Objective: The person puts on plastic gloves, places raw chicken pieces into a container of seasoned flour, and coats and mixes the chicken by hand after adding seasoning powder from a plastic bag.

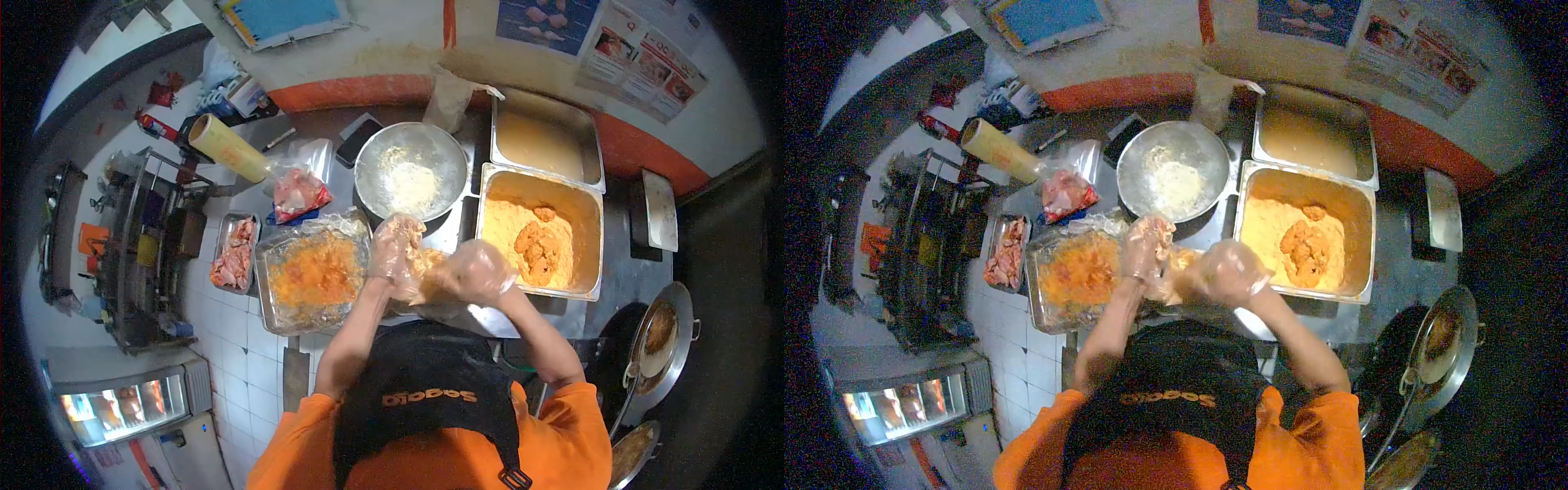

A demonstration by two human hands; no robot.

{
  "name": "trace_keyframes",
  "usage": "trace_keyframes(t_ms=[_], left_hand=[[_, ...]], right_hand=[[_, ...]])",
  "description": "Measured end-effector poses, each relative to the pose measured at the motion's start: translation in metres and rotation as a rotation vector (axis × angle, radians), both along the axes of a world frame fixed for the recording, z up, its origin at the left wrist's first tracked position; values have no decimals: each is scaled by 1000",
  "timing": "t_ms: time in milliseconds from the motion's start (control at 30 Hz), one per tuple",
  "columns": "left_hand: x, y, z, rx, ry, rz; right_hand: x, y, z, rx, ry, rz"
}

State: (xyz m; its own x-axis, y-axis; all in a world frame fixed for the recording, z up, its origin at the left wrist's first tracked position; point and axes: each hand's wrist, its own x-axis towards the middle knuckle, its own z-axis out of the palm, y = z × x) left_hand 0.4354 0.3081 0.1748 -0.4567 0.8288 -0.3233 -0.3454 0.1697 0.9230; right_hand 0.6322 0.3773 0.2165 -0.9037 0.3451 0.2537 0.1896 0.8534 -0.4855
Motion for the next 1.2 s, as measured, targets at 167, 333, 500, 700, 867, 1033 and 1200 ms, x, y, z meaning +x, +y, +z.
trace_keyframes(t_ms=[167, 333, 500, 700, 867, 1033, 1200], left_hand=[[-3, -3, -19, 96, 23, -141], [1, -16, 15, 150, 228, -147], [-8, -66, 22, 31, 35, -130], [14, -50, 51, 145, 1195, -202], [11, -49, 46, -151, 1536, -674], [-2, -35, 44, -54, 1305, -882], [-6, -20, 45, 70, 1041, -839]], right_hand=[[-29, 26, 6, 46, 145, -208], [-37, 53, -45, -204, -339, 18], [-21, 62, -48, -287, -97, -49], [-14, 51, -17, -260, -118, -90], [14, 36, 4, -418, 38, -276], [72, 16, 12, -684, 254, -449], [102, -7, -28, -836, 478, -486]])
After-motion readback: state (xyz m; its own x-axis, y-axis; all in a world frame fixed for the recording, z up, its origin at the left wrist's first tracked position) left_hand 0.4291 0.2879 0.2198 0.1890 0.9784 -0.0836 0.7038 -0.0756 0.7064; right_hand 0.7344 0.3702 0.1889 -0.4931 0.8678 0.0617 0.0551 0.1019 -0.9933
